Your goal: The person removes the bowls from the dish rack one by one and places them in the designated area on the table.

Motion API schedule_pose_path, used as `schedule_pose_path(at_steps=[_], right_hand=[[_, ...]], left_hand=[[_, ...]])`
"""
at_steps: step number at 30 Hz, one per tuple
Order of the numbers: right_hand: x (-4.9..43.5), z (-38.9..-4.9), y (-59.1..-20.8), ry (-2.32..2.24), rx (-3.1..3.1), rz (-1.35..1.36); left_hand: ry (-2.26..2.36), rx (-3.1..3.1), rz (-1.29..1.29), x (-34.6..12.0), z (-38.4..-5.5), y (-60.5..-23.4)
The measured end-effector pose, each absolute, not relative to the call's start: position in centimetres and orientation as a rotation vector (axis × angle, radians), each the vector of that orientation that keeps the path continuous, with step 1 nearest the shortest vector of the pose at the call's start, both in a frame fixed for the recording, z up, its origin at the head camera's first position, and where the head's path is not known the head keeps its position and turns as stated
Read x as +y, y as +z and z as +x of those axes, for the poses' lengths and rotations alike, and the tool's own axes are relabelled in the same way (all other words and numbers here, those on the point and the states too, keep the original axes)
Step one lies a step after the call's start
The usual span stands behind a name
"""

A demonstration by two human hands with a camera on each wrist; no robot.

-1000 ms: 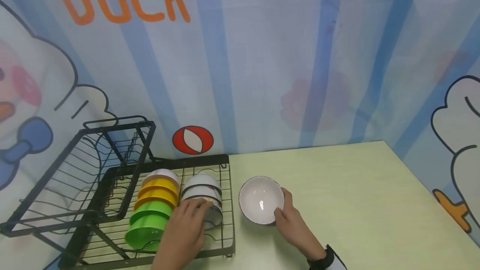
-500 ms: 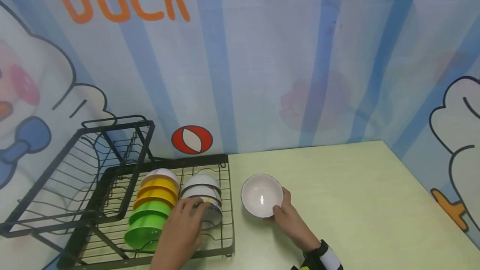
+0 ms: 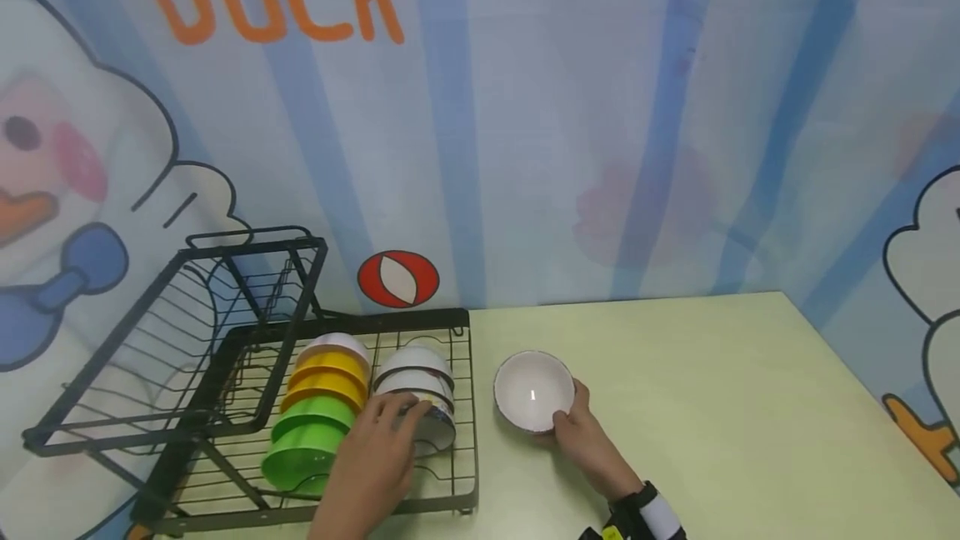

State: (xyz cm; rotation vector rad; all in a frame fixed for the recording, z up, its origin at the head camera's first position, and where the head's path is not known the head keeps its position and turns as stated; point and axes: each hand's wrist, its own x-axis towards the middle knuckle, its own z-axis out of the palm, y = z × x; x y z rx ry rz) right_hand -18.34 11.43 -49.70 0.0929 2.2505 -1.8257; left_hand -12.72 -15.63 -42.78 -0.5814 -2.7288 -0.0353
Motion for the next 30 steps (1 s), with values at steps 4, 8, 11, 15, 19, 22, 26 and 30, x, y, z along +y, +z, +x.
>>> schedule_pose_path(at_steps=[4,8,11,15,19,22,26,30], right_hand=[[11.8,-18.8,-49.9,-1.822,2.232,0.094],[12.3,-18.8,-49.7,-1.821,2.213,0.092],[12.5,-18.7,-49.5,-1.807,2.238,0.070],[12.6,-18.6,-49.3,-1.698,2.428,-0.009],[12.8,-18.4,-49.0,-1.589,2.608,-0.102],[13.0,-18.1,-48.5,-1.515,2.695,-0.153],[13.1,-17.6,-47.6,-1.338,2.880,-0.163],[13.0,-17.4,-46.7,-1.198,3.008,-0.133]], left_hand=[[-0.024,-2.715,-0.573,-15.3,-12.8,-43.0],[-0.021,-2.700,-0.566,-15.3,-12.8,-43.1],[-0.033,-2.690,-0.568,-15.3,-12.7,-43.3],[-0.044,-2.693,-0.567,-15.3,-12.7,-43.3],[-0.053,-2.708,-0.566,-15.2,-12.8,-43.2],[-0.061,-2.718,-0.563,-15.2,-12.8,-43.3],[-0.071,-2.731,-0.551,-15.3,-12.9,-43.5],[-0.076,-2.712,-0.551,-15.2,-12.9,-43.7]])
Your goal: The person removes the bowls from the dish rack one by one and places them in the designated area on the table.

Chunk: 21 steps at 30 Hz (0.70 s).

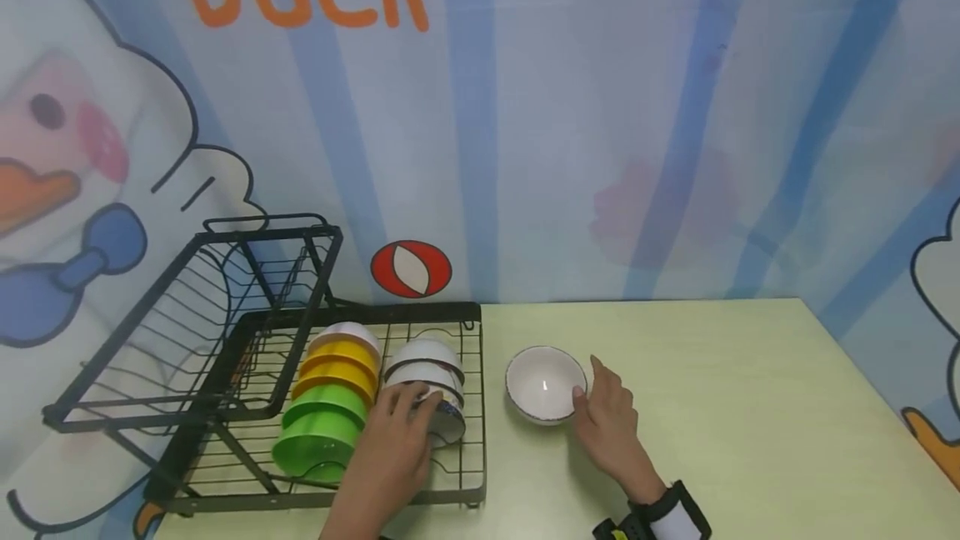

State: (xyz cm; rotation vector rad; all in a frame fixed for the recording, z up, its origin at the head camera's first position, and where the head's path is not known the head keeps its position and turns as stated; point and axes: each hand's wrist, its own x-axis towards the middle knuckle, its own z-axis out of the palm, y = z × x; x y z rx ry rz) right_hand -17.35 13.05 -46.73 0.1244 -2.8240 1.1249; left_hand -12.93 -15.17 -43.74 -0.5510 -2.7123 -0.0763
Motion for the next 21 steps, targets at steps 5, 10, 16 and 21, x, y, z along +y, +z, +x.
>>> schedule_pose_path(at_steps=[5,10,16,21], right_hand=[[13.0,-17.5,-46.2,1.092,-2.827,0.155],[13.2,-17.0,-45.8,1.057,-2.790,0.203],[13.3,-16.4,-45.5,1.049,-2.791,0.227],[13.3,-16.5,-44.9,1.047,-2.769,0.264]], left_hand=[[-0.085,-2.707,-0.541,-15.0,-12.9,-43.9],[-0.027,-2.715,-0.549,-14.4,-12.8,-44.2],[-0.043,-2.679,-0.565,-14.3,-12.6,-44.2],[-0.050,-2.643,-0.555,-14.4,-12.8,-44.2]])
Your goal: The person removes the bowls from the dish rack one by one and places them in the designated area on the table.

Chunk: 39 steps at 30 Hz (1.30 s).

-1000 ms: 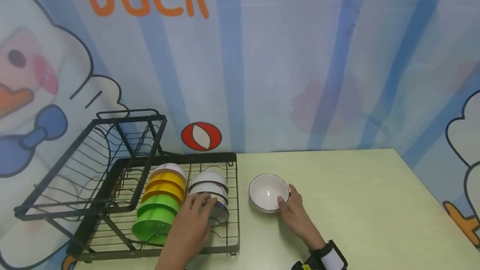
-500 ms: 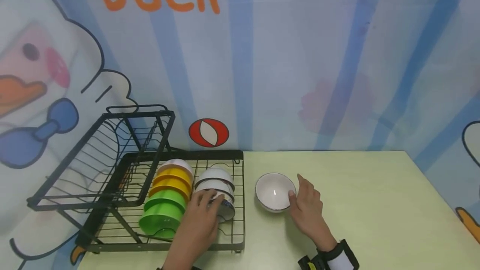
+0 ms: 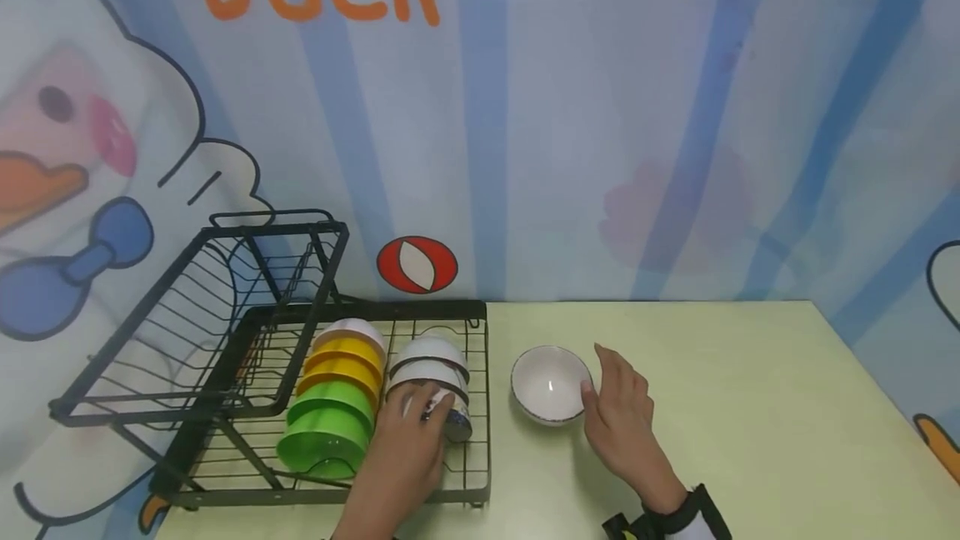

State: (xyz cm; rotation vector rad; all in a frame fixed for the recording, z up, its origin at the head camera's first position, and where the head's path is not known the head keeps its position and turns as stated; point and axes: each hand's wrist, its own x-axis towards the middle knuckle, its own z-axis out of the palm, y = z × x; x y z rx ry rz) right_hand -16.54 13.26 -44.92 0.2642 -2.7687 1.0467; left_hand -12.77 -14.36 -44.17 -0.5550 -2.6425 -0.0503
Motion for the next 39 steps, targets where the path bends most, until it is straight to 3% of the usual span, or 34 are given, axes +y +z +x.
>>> schedule_pose_path(at_steps=[39], right_hand=[[11.9,-15.2,-44.4,0.848,-2.732,0.350]], left_hand=[[-0.151,-2.729,-0.506,-14.4,-13.3,-44.8]])
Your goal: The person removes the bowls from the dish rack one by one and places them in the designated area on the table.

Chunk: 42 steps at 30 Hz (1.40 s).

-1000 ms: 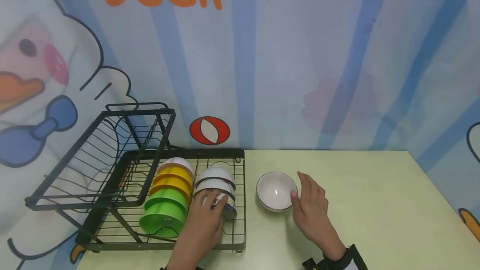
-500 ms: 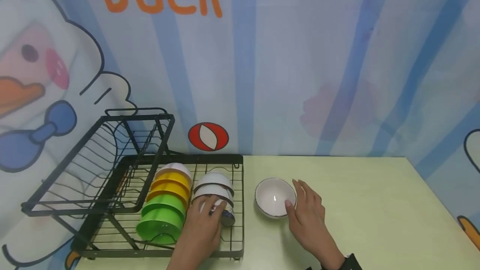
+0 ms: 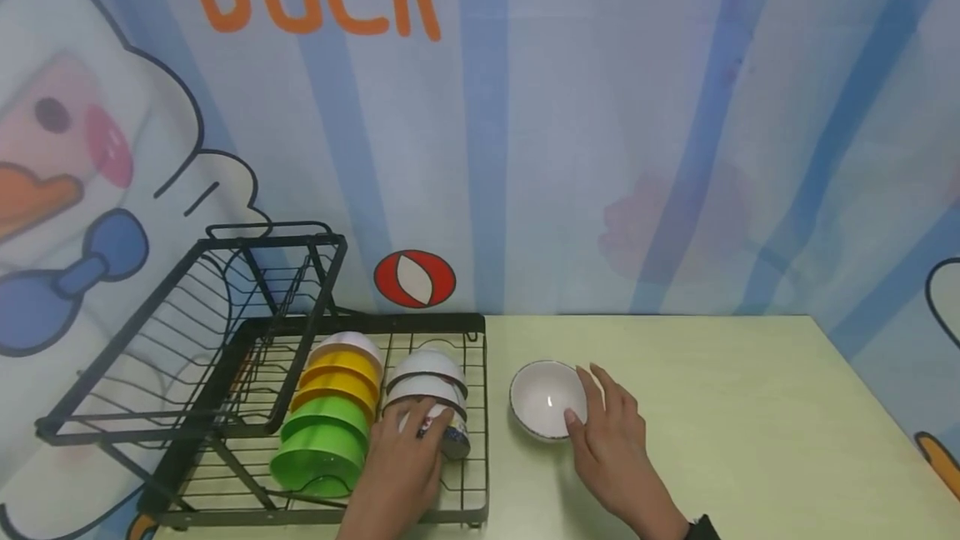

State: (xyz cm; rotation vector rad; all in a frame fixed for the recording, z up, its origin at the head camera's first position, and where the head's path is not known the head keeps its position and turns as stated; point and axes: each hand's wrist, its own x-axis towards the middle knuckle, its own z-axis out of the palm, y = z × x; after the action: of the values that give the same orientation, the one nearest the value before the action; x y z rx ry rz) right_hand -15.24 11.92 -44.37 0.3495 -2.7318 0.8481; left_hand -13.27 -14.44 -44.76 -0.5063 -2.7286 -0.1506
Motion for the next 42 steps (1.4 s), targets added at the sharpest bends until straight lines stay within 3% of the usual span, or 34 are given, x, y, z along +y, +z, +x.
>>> schedule_pose_path(at_steps=[42], right_hand=[[11.40,-14.73,-44.33,0.746,-2.705,0.377]], left_hand=[[-0.007,-2.805,-0.443,-13.79,-12.92,-44.44]])
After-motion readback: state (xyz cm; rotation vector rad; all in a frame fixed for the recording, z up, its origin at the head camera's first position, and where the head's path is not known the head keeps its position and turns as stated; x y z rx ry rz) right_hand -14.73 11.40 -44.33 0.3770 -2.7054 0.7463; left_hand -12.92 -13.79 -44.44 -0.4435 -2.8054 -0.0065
